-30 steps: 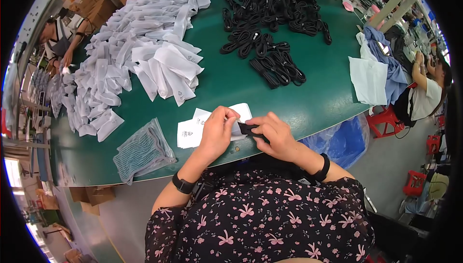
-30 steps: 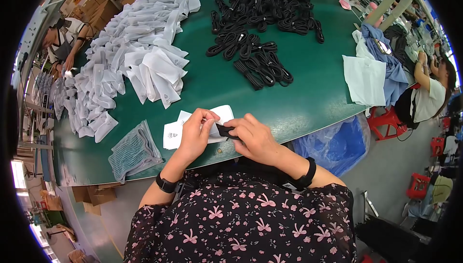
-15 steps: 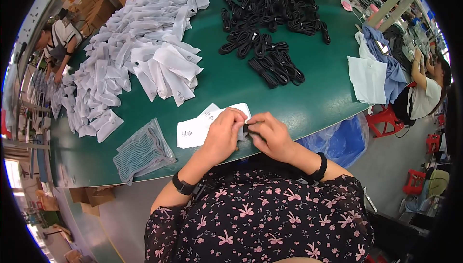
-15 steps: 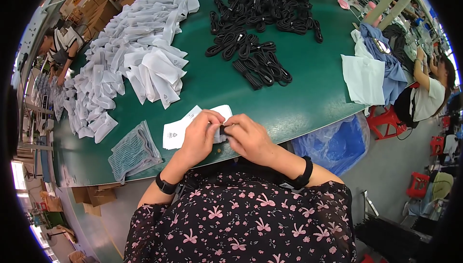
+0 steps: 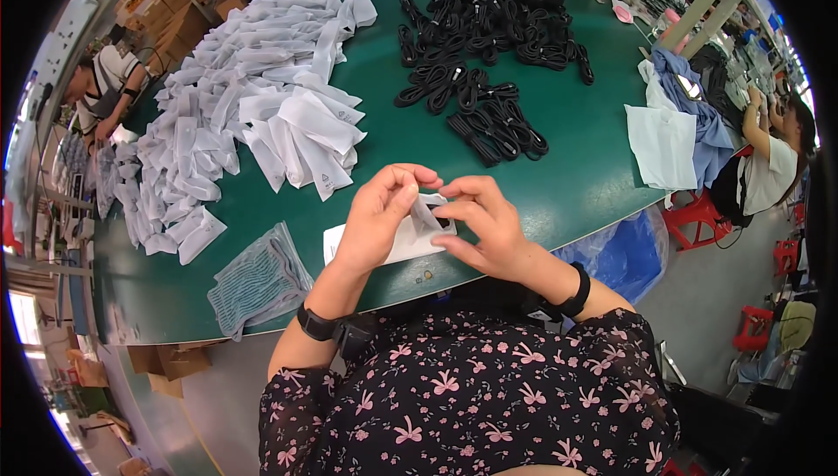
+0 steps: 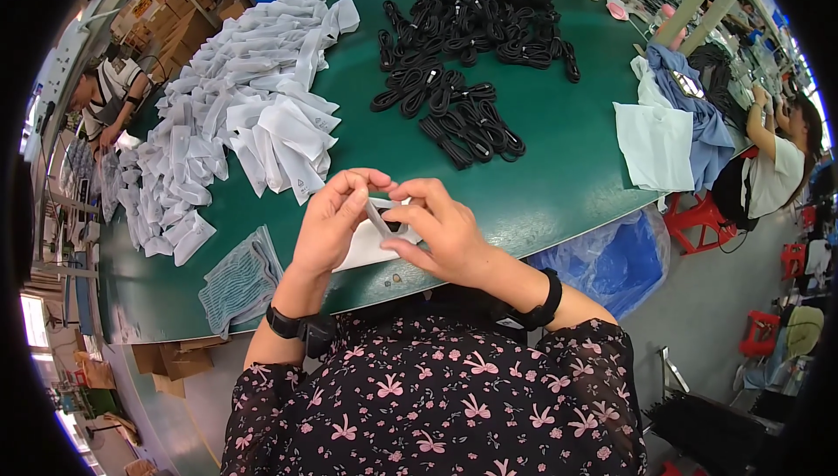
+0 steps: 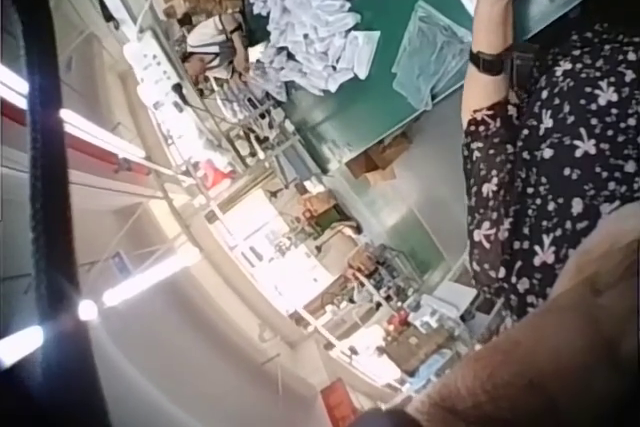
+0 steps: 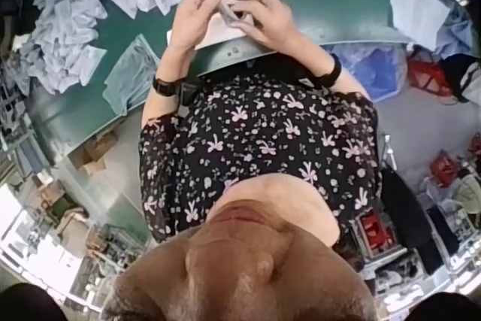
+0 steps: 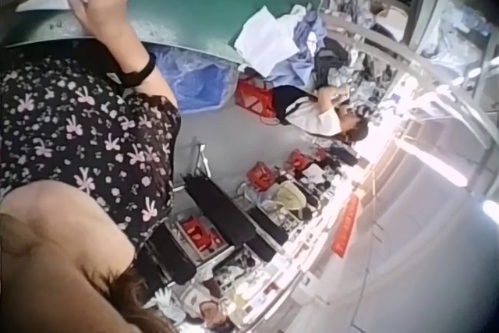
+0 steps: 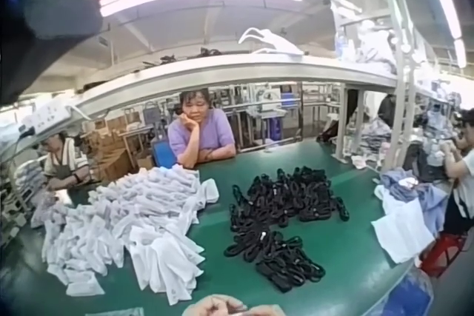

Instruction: Packaging small black cables into individual white paper sleeves.

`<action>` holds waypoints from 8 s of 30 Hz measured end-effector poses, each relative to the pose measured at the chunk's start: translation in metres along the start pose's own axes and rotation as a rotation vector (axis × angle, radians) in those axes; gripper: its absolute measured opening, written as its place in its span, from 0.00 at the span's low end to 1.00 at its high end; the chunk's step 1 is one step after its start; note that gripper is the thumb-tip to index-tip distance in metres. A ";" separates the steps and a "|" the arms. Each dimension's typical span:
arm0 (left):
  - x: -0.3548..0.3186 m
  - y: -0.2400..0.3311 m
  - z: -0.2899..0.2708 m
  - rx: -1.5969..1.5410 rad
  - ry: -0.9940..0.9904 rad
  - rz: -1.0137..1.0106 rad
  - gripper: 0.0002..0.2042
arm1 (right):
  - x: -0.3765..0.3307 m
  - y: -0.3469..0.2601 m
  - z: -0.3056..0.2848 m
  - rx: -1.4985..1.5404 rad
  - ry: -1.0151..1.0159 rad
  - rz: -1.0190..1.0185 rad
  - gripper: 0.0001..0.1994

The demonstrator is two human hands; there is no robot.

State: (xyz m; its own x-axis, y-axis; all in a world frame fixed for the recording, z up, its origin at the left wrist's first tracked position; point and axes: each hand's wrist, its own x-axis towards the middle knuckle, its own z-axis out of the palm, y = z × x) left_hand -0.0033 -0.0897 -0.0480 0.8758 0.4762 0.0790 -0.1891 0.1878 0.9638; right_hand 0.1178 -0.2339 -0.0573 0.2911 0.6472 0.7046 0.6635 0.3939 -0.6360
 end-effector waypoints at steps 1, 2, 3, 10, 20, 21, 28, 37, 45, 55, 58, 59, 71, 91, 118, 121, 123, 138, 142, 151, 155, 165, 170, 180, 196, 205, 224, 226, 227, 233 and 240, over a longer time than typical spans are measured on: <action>0.005 0.002 -0.005 0.002 -0.001 0.003 0.09 | 0.004 0.005 0.000 -0.031 -0.032 -0.029 0.15; 0.010 0.005 -0.012 0.078 0.015 0.025 0.09 | 0.008 0.010 0.000 -0.064 -0.064 -0.056 0.15; 0.016 0.008 -0.021 0.153 0.031 0.045 0.10 | 0.013 0.015 -0.001 -0.097 -0.097 -0.082 0.15; 0.048 0.078 -0.127 0.751 0.651 0.451 0.13 | 0.036 0.067 -0.037 -0.700 -0.104 0.103 0.11; -0.032 -0.038 -0.019 1.063 -0.002 0.351 0.12 | 0.000 0.093 -0.041 -0.873 -0.289 0.142 0.09; -0.032 -0.043 -0.013 1.132 0.003 0.387 0.11 | -0.002 0.088 -0.041 -0.824 -0.232 0.088 0.09; -0.034 -0.065 -0.012 1.126 0.044 0.300 0.06 | -0.028 0.042 -0.037 -0.437 -0.278 0.376 0.08; -0.035 -0.059 -0.013 0.811 0.191 0.032 0.04 | -0.045 0.020 -0.046 -0.370 -0.286 0.140 0.08; -0.034 -0.046 -0.006 0.895 0.021 0.278 0.04 | -0.046 0.021 -0.047 -0.344 -0.418 0.124 0.09; -0.034 -0.031 -0.002 0.939 0.055 0.354 0.04 | -0.031 0.015 -0.024 -0.208 -0.318 0.083 0.13; -0.030 -0.023 -0.005 0.737 0.077 0.157 0.03 | -0.020 0.013 -0.015 -0.290 -0.346 -0.079 0.14; -0.027 -0.023 -0.009 0.736 0.077 0.154 0.03 | -0.018 0.012 -0.007 -0.144 -0.273 0.017 0.15; 0.015 0.061 -0.086 0.421 0.338 0.271 0.07 | 0.012 0.071 -0.049 -0.549 -0.166 0.277 0.14; 0.031 0.036 -0.040 -0.054 0.039 -0.105 0.12 | 0.067 0.034 0.019 0.058 -0.226 -0.097 0.14; 0.050 0.001 -0.226 1.907 0.075 0.061 0.19 | 0.011 0.116 -0.066 -1.042 -0.519 0.426 0.34; 0.048 0.006 -0.269 1.980 0.114 0.060 0.20 | 0.007 0.113 -0.068 -1.026 -0.525 0.404 0.33; 0.048 0.009 -0.296 2.067 0.166 0.059 0.21 | 0.005 0.112 -0.069 -1.005 -0.492 0.360 0.30; 0.019 0.051 -0.190 1.843 0.123 0.037 0.17 | -0.002 0.078 -0.060 -0.756 -0.276 0.238 0.16; -0.031 0.030 -0.085 1.312 -0.015 0.310 0.09 | -0.017 0.063 -0.041 -0.506 -0.240 0.345 0.16; -0.039 -0.048 -0.006 1.080 0.012 0.312 0.12 | -0.039 0.036 -0.016 -0.183 -0.229 0.526 0.21; -0.038 -0.059 -0.007 1.145 0.011 0.309 0.11 | -0.049 0.041 -0.017 -0.192 -0.169 0.366 0.24; -0.038 -0.050 0.002 1.285 0.025 0.265 0.11 | -0.052 0.031 -0.016 -0.218 -0.244 0.362 0.25; -0.035 -0.055 -0.006 1.303 0.034 0.347 0.10 | -0.052 0.029 -0.014 -0.242 -0.252 0.299 0.26; -0.038 -0.058 -0.014 1.154 0.033 0.297 0.07 | -0.051 0.027 -0.013 -0.247 -0.244 0.269 0.27; -0.049 -0.051 -0.027 1.109 0.068 0.234 0.06 | -0.049 0.024 -0.007 -0.242 -0.247 0.233 0.26; -0.048 -0.049 -0.019 0.848 0.232 0.080 0.04 | -0.040 0.023 -0.008 -0.289 -0.360 0.034 0.25; -0.029 -0.013 -0.010 0.801 0.083 0.278 0.04 | -0.011 0.018 -0.002 -0.019 -0.315 0.029 0.16; -0.027 -0.007 -0.012 0.727 0.093 0.210 0.04 | -0.007 0.014 0.002 0.070 -0.212 0.026 0.18; -0.026 -0.005 -0.014 0.599 0.100 0.195 0.04 | -0.004 0.012 0.001 0.070 -0.211 0.023 0.18; 0.002 0.039 -0.079 0.140 0.413 0.105 0.06 | 0.006 0.030 -0.022 -0.447 -0.121 0.058 0.20; -0.010 0.022 -0.052 1.001 0.278 0.387 0.12 | -0.022 0.092 -0.060 -0.937 -0.267 0.279 0.20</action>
State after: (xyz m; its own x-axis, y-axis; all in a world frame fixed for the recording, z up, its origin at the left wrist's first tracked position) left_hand -0.0395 -0.0457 -0.0412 0.6811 0.5526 0.4804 0.1257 -0.7346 0.6667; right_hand 0.2140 -0.2509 -0.1129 0.4309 0.8079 0.4020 0.9023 -0.3903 -0.1828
